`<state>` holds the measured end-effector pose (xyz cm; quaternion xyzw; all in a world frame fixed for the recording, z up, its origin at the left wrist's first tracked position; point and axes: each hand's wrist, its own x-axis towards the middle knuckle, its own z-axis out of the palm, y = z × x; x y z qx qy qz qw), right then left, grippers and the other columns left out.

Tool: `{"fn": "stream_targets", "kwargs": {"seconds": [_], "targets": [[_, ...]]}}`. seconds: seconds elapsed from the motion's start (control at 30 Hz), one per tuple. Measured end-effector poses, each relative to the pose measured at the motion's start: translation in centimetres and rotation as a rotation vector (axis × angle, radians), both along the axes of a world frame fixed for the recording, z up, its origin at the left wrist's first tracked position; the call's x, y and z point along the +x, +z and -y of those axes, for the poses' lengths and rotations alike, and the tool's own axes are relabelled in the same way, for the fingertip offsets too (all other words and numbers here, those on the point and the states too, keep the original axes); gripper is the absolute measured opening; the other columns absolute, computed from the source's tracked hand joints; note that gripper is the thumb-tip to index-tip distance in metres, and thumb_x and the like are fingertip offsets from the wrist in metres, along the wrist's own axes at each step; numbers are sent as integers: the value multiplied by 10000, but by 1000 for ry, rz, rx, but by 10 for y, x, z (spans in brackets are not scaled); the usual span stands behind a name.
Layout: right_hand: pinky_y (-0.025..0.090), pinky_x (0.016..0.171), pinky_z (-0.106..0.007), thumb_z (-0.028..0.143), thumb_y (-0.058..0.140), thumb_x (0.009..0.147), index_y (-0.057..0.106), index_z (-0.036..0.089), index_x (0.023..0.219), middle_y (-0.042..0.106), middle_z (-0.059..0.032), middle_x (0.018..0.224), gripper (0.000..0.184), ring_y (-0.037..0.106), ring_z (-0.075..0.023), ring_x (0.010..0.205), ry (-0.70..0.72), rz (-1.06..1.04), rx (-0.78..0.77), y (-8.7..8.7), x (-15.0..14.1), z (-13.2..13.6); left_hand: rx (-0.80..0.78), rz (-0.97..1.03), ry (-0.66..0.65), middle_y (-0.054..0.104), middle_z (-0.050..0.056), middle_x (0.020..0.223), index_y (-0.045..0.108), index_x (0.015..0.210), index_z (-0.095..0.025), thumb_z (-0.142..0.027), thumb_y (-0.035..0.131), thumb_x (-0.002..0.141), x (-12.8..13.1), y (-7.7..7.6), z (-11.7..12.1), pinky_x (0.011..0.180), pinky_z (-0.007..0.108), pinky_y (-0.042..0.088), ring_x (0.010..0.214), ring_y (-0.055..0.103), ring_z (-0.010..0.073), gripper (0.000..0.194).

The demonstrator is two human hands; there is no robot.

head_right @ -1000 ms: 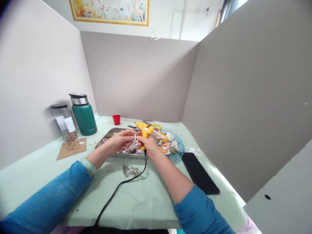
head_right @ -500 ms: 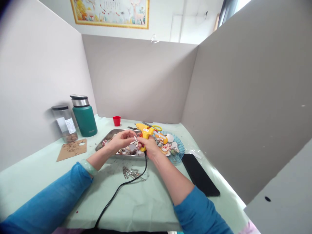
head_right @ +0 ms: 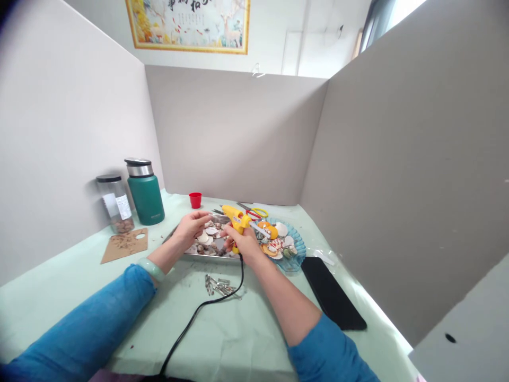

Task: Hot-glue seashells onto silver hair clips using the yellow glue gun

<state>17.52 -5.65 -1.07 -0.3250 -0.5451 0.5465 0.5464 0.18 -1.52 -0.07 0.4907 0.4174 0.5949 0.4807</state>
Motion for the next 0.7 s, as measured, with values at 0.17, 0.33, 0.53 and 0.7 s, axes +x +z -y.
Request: {"fn": "stream_targets", "kwargs": {"seconds": [0.17, 0.33, 0.53, 0.7], "targets": [[436, 382, -195, 433, 710, 710, 591, 169, 869, 672, -37, 836, 330, 576, -97, 519, 73, 123, -1, -2, 1, 0, 6, 70, 60, 417, -92, 455, 608, 816, -109, -299, 789, 550, -3, 2, -2, 371, 183, 131, 355, 248, 9, 373], [431, 371, -196, 427, 714, 706, 612, 170, 845, 671, -35, 824, 309, 581, -104, 520, 76, 153, 12, -4, 0, -1, 9, 84, 91, 461, -78, 476, 625, 826, -109, -305, 794, 535, -2, 4, 1, 373, 184, 125, 356, 245, 5, 390], [423, 361, -193, 410, 722, 699, 605, 180, 822, 669, -30, 802, 286, 575, -107, 511, 61, 143, 0, -2, -1, 0, 23, 73, 148, 523, -52, 509, 654, 790, -118, -296, 795, 516, 0, 6, 4, 382, 192, 158, 377, 278, 14, 355], [422, 365, -184, 417, 724, 697, 601, 180, 848, 675, -30, 807, 307, 581, -104, 510, 70, 140, -2, -5, 0, -2, 45, 28, 161, 501, -55, 490, 682, 792, -122, -282, 771, 549, 0, 3, 0, 383, 193, 168, 387, 285, 25, 304]]}}
